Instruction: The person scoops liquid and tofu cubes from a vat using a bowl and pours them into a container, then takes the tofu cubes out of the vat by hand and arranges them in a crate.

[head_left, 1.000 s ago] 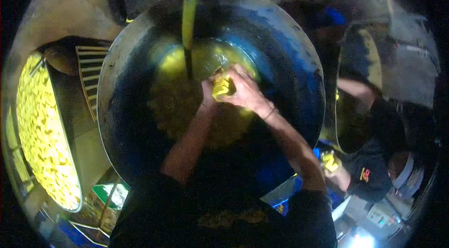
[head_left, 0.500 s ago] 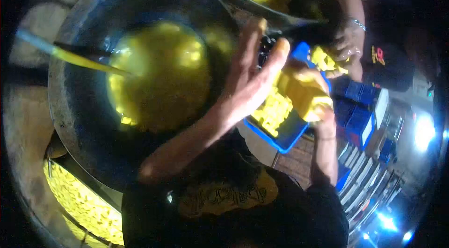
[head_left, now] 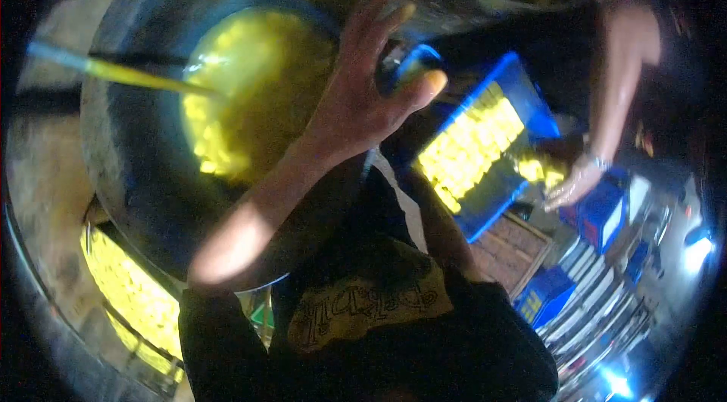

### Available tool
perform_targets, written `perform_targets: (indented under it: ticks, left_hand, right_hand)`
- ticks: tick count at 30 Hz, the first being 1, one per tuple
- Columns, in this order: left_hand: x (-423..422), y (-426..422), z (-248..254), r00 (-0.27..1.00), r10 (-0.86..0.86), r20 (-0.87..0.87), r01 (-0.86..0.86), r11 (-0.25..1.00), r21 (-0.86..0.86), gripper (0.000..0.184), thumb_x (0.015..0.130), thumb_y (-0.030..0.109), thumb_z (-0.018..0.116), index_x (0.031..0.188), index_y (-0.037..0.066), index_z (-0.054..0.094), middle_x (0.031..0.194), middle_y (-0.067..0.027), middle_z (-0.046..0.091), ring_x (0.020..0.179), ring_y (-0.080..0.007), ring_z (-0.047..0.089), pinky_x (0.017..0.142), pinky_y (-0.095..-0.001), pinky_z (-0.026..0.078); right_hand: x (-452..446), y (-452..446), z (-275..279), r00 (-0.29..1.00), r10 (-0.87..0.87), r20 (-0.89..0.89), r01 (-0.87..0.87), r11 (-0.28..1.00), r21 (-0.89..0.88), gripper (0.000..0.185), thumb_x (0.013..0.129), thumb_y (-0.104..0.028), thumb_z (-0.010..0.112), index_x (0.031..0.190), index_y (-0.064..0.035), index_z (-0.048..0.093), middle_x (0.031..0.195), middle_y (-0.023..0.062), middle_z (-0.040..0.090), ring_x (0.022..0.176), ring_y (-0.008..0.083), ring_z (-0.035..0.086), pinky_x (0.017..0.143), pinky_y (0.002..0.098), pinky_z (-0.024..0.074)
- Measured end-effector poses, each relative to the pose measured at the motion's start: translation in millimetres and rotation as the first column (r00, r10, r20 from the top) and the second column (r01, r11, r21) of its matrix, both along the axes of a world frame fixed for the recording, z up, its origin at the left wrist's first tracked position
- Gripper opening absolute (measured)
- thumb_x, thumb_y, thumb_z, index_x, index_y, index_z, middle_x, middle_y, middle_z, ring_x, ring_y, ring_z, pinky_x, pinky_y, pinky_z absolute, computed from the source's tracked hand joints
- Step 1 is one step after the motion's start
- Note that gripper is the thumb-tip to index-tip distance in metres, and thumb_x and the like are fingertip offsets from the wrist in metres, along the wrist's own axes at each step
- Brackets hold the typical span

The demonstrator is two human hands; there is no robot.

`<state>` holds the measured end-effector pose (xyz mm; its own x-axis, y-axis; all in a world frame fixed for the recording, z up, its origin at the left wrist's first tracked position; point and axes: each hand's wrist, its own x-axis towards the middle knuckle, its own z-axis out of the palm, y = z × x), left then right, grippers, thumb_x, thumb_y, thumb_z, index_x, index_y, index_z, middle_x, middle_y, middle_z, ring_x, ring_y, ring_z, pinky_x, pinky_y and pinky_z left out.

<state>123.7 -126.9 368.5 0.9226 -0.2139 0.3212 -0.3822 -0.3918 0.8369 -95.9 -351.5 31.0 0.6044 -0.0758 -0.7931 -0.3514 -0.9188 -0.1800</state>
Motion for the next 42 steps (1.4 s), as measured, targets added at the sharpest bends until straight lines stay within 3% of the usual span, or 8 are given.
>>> perform_targets:
  ticks: [6,8,14,19,30,33,35,42]
  left_hand:
    - [20,124,-24,0.819,0.047,-0.571,-0.334,0.849,-0.41,0.05,0.085,0.025,0.069,0.128,0.006,0.052,0.126,-0.0139,0.056,0.119,-0.0253,0.051,0.102,-0.0401,0.04]
    - [12,172,-99,0.823,0.234,-0.518,-0.237,0.97,0.062,0.045,0.085,0.028,0.068,0.122,0.005,0.057,0.12,-0.0128,0.061,0.108,-0.0264,0.058,0.097,-0.0395,0.044]
    - [-127,186,-303,0.535,0.203,-0.82,0.118,0.943,0.311,0.059,0.081,0.036,0.071,0.127,0.004,0.053,0.119,-0.0185,0.059,0.109,-0.0327,0.058,0.093,-0.0417,0.046]
    - [-164,175,-330,0.411,0.238,-0.88,0.254,0.897,0.361,0.058,0.081,0.035,0.07,0.127,0.004,0.052,0.119,-0.0183,0.059,0.108,-0.0324,0.058,0.093,-0.0416,0.046]
    - [-163,208,-323,0.209,0.11,-0.972,0.12,0.983,0.137,0.057,0.082,0.033,0.069,0.127,0.004,0.052,0.118,-0.0179,0.059,0.108,-0.032,0.058,0.093,-0.0414,0.046]
    - [-141,234,-308,0.18,-0.019,-0.983,-0.049,0.998,-0.029,0.056,0.082,0.032,0.069,0.128,0.004,0.052,0.118,-0.0178,0.059,0.108,-0.0318,0.058,0.093,-0.0413,0.046]
    - [-121,248,-297,0.187,-0.078,-0.979,-0.15,0.983,-0.106,0.056,0.082,0.032,0.069,0.128,0.004,0.052,0.118,-0.0177,0.059,0.108,-0.0317,0.058,0.093,-0.0413,0.046]
    - [-18,271,-301,0.34,-0.022,-0.94,-0.373,0.914,-0.157,0.055,0.082,0.031,0.068,0.128,0.004,0.051,0.118,-0.0175,0.06,0.108,-0.0314,0.058,0.093,-0.0411,0.046]
  right_hand:
    - [36,-63,80,0.935,-0.287,-0.21,0.292,0.956,-0.004,0.047,0.09,-0.031,0.06,0.13,-0.0088,0.048,0.104,0.0069,0.064,0.077,0.0177,0.064,0.058,0.0295,0.0522]
    - [81,-65,202,0.844,-0.536,-0.034,0.461,0.691,0.556,0.045,0.088,-0.023,0.061,0.13,-0.0094,0.049,0.1,0.0042,0.063,0.071,0.0149,0.063,0.054,0.0273,0.0504]
    - [226,166,424,0.75,-0.029,0.66,-0.424,0.745,0.515,0.028,0.079,-0.01,0.075,0.102,-0.0043,0.059,0.088,0.0067,0.065,0.074,0.0132,0.063,0.069,0.0282,0.0515]
    - [267,291,273,0.537,0.825,0.177,-0.826,0.47,0.312,0.037,0.094,-0.03,0.053,0.124,-0.0069,0.053,0.121,0.015,0.057,0.109,0.0289,0.057,0.097,0.0433,0.0431]
    - [153,271,-8,0.634,0.765,-0.109,-0.713,0.634,0.3,0.049,0.101,-0.032,0.039,0.143,-0.0088,0.034,0.147,0.0144,0.035,0.136,0.0272,0.034,0.111,0.0432,0.0313]
    - [164,254,-25,0.83,0.469,-0.301,-0.247,0.794,0.556,0.049,0.101,-0.031,0.04,0.144,-0.009,0.033,0.147,0.0134,0.035,0.135,0.0266,0.034,0.11,0.0435,0.0315]
    - [185,219,-38,0.834,0.02,-0.551,0.468,0.503,0.727,0.05,0.1,-0.029,0.044,0.144,-0.009,0.033,0.146,0.0131,0.037,0.134,0.0255,0.036,0.11,0.0434,0.0326]
    - [370,292,-31,0.715,0.698,0.042,-0.546,0.52,0.657,0.051,0.089,-0.025,0.06,0.134,-0.0049,0.045,0.133,0.013,0.05,0.122,0.0242,0.049,0.105,0.0382,0.0385]
